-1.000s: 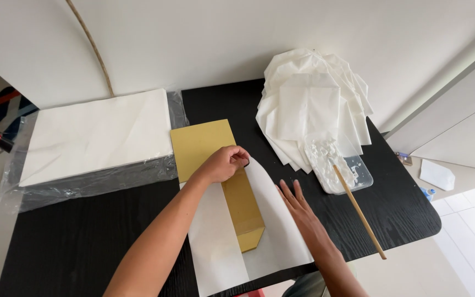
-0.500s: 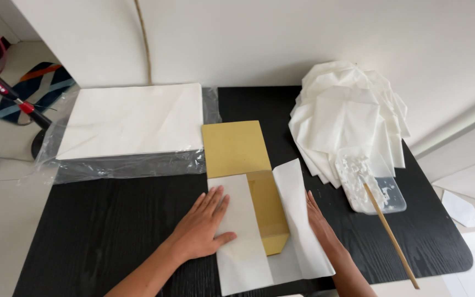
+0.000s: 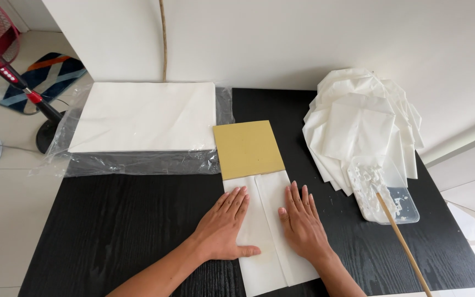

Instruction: The person folds a white sheet of paper on a black table, then uses a brush to apply a white paste to the folded edges. They press the edges together and lift the folded paper to show the result.

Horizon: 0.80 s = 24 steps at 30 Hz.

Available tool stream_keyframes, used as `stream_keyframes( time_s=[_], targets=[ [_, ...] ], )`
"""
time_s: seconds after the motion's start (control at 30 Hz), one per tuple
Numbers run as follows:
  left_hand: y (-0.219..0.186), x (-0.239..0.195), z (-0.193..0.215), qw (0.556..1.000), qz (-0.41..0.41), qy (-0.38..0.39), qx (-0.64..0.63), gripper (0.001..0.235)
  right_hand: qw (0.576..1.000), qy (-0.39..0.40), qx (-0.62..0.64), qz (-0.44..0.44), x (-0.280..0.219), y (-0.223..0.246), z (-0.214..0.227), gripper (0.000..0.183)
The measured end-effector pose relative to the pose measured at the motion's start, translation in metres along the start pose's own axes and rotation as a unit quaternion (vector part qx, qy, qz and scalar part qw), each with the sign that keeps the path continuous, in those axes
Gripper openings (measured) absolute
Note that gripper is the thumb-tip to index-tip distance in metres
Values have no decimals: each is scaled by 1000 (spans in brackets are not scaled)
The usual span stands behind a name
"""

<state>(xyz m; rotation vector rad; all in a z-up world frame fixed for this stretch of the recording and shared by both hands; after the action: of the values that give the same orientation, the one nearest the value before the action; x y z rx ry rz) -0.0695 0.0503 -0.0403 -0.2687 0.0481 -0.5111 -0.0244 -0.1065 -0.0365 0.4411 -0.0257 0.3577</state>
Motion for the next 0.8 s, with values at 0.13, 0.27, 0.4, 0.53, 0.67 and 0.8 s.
stream_keyframes(
  time_s=[0.13,0.27,0.4,0.53,0.67,0.8],
  targets=[
    [-11,-16,24,880,-52,-345,321,169,999,-10,-41,12,6,9,-16,69],
    [-2,-4,14,958,-52,-220,176,152,995,-7,-56,86,18,45,-18,70],
    [4,2,-5,998,-27,-51,-1,105,987,-20,-36,152,24,65,-29,69],
    [14,2,17,995,13,37,-91,75,987,0,-8,163,19,75,-20,65],
    [21,2,7,995,-19,-8,-97,68,972,-58,110,198,15,77,-1,55],
    [27,1,14,998,21,18,-61,72,997,-23,34,71,38,50,-5,65]
  ],
)
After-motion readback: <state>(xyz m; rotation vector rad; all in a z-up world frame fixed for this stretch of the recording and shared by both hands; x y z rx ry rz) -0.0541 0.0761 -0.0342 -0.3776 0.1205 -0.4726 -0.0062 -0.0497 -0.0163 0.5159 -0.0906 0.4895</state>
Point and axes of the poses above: each hand's wrist, its own x-axis towards the middle knuckle, its own z-axis out of the back of the hand, y = z × x, the point moved 10 cm from there along x, towards the middle knuckle, and after that the axes turned 8 degrees about -y, right-handed, at the moved point
